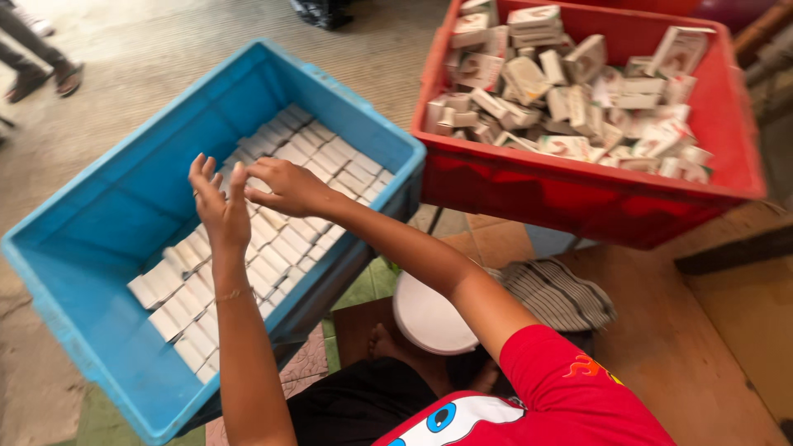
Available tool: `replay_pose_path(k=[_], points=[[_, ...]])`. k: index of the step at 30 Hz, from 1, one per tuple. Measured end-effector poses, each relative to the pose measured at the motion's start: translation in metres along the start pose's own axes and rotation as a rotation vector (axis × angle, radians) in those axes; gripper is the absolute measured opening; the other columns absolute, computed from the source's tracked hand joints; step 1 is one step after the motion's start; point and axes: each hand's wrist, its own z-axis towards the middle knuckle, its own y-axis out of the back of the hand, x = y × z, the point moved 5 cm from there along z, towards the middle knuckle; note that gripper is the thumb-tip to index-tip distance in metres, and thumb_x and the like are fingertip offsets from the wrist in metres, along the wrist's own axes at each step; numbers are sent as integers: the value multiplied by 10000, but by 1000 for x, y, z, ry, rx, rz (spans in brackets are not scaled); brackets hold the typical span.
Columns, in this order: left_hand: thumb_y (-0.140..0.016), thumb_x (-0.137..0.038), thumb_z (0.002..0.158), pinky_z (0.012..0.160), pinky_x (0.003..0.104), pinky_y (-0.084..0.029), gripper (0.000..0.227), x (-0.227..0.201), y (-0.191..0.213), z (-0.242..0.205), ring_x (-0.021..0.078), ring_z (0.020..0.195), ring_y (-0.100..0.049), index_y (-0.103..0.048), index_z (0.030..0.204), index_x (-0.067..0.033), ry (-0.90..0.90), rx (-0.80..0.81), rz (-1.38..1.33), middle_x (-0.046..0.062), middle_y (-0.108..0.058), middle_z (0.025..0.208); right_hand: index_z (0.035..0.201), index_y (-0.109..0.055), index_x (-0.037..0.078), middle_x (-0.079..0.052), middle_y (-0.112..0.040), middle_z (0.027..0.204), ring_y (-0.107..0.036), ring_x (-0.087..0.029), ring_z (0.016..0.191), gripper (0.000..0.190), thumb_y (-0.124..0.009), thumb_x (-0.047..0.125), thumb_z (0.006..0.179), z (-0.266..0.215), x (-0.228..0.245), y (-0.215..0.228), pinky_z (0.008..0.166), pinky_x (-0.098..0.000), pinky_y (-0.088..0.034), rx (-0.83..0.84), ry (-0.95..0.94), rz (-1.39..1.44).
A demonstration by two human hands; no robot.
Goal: The person sits on the floor and repeatedly picks up small white boxes from a red crate. They wipe each box with a cloth on a white bucket lid and then place the cleaned boxes into a blue crate.
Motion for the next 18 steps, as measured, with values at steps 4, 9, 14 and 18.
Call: replay_pose_path(k=[4, 9, 14, 18], points=[[-488, -380, 1007, 990, 507, -360, 505, -52, -38, -27, 435, 1210, -441, -291, 1374, -96, -83, 46, -304, 220, -409, 1357, 1041, -603, 70, -161, -621, 929, -595, -404, 944, 283, -524, 307, 909, -65, 6, 64, 786, -431, -540, -193, 84, 218], [-523, -361, 911, 949, 353, -374, 506, -84, -129, -38, 223, 1145, -462, -340, 1320, -127, -10, 189, -704, 92, -428, 1333, 1029, -649, 139, -102, -653, 944, -634, -349, 936, 199, -551, 249, 894, -129, -27, 141, 772, -419, -538, -317, -113, 144], [-532, -305, 919, 953, 402, -385, 479, -119, -235, -41, 248, 1106, -486, -378, 1295, -51, 111, 284, -853, 146, -468, 1291, 1030, -665, 127, -126, -656, 927, -636, -363, 919, 211, -547, 241, 898, -183, -69, 233, 787, -443, -527, -417, -259, 59], [-522, -233, 896, 956, 455, -405, 482, -141, -330, -44, 286, 1064, -516, -394, 1279, 28, 212, 396, -965, 221, -481, 1246, 1019, -676, 166, -66, -689, 862, -666, -255, 887, 185, -564, 233, 887, -227, -132, 299, 778, -380, -532, -482, -429, -21]])
